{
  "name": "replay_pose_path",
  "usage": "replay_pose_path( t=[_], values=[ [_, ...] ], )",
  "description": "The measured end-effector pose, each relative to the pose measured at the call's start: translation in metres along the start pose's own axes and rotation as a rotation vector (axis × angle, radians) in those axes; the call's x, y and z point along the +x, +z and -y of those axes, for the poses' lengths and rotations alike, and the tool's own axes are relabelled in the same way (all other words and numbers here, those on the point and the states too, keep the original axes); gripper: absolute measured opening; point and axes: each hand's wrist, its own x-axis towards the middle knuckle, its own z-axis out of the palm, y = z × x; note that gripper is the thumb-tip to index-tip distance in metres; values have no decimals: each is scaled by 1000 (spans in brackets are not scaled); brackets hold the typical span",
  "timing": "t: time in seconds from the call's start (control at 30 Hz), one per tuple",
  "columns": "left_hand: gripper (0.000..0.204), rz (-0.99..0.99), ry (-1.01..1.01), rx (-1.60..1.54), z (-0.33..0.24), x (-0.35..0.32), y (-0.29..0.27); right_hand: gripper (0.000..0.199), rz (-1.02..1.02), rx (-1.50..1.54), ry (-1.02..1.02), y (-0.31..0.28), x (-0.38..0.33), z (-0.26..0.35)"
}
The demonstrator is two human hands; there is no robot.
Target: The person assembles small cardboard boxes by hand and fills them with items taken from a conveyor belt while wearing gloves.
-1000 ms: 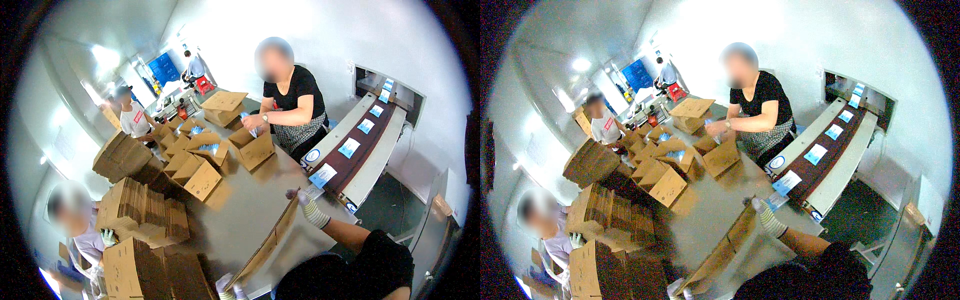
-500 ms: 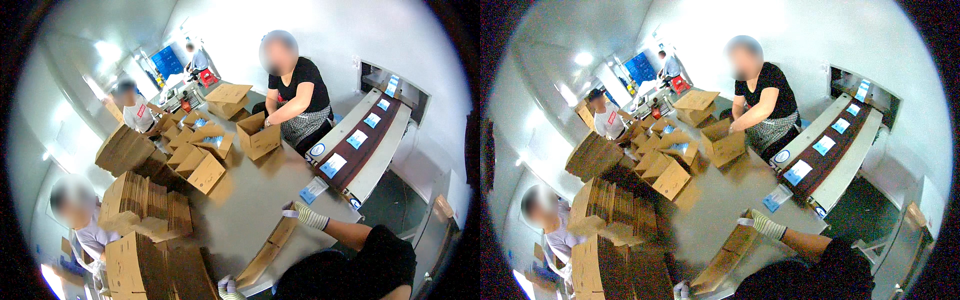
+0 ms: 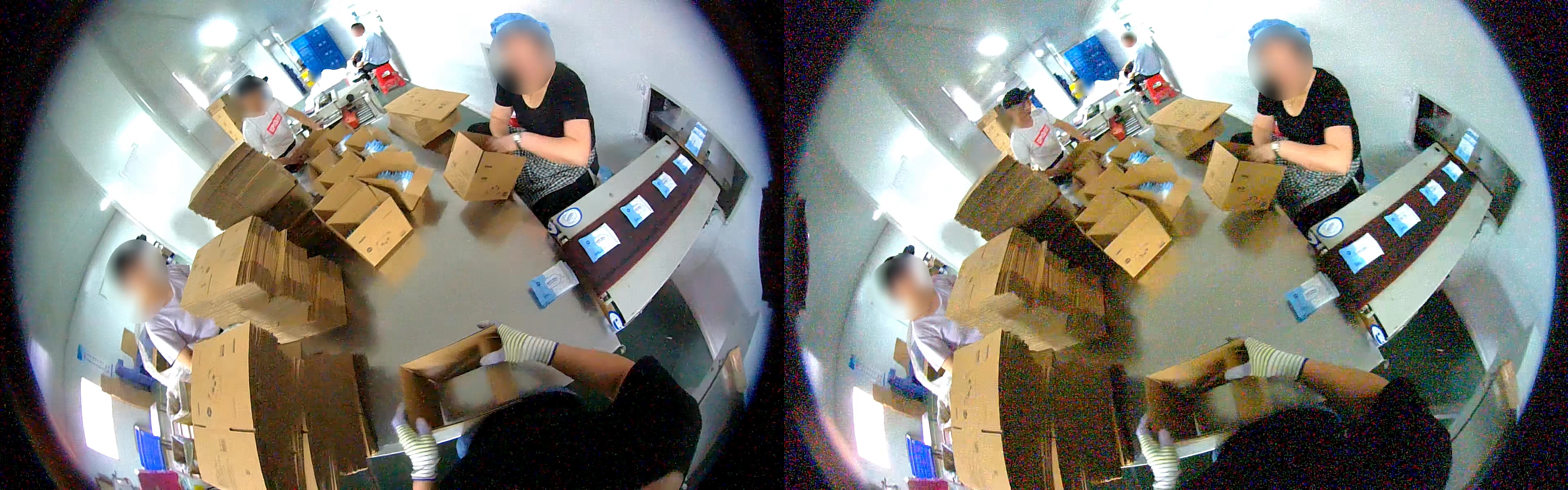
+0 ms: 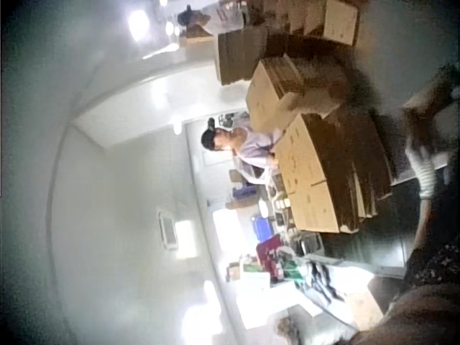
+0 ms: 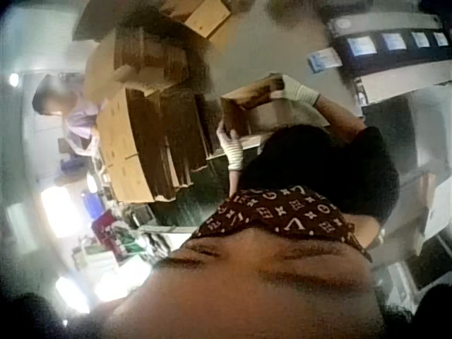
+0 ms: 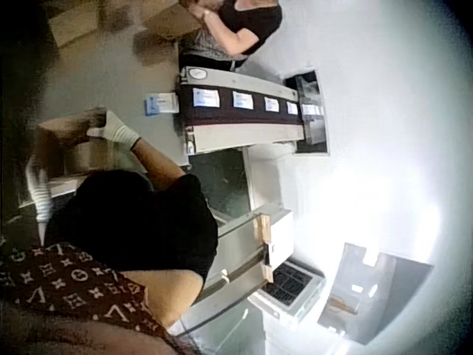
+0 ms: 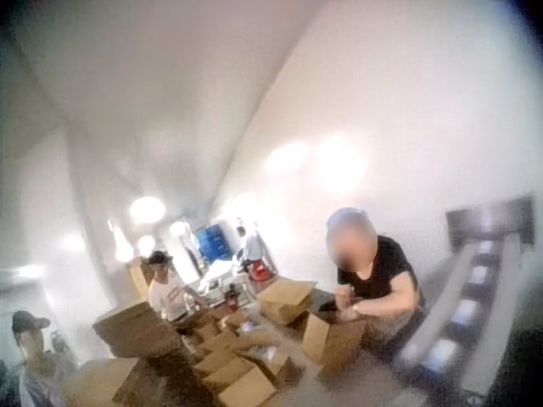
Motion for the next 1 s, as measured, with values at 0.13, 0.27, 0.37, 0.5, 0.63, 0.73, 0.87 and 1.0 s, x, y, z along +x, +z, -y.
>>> replay_pose_path(
  t=[0.13,0.27,0.37,0.5,0.63,0.73,0.87,1.0],
  values=[
    [49,166,86,583,-12,-11,30,79,-11,-360,132,-1,-12,9],
    [33,547,417,876,-13,-10,60,64,-180,-525,113,-4,-2,-89],
    [28,616,401,823,-21,-9,80,60,-131,-540,44,-12,1,-91],
    [25,708,228,962,9,31,94,47,-130,-459,80,-14,8,-51],
    [33,391,595,1026,30,37,111,29,-7,-35,141,-20,19,-64],
    [33,687,779,881,49,32,112,31,-103,505,131,-10,29,-108],
    [32,882,461,999,36,41,107,38,-10,328,171,-15,25,-89],
    [26,428,420,918,50,56,63,54,-269,393,159,-20,3,-21]
  ],
)
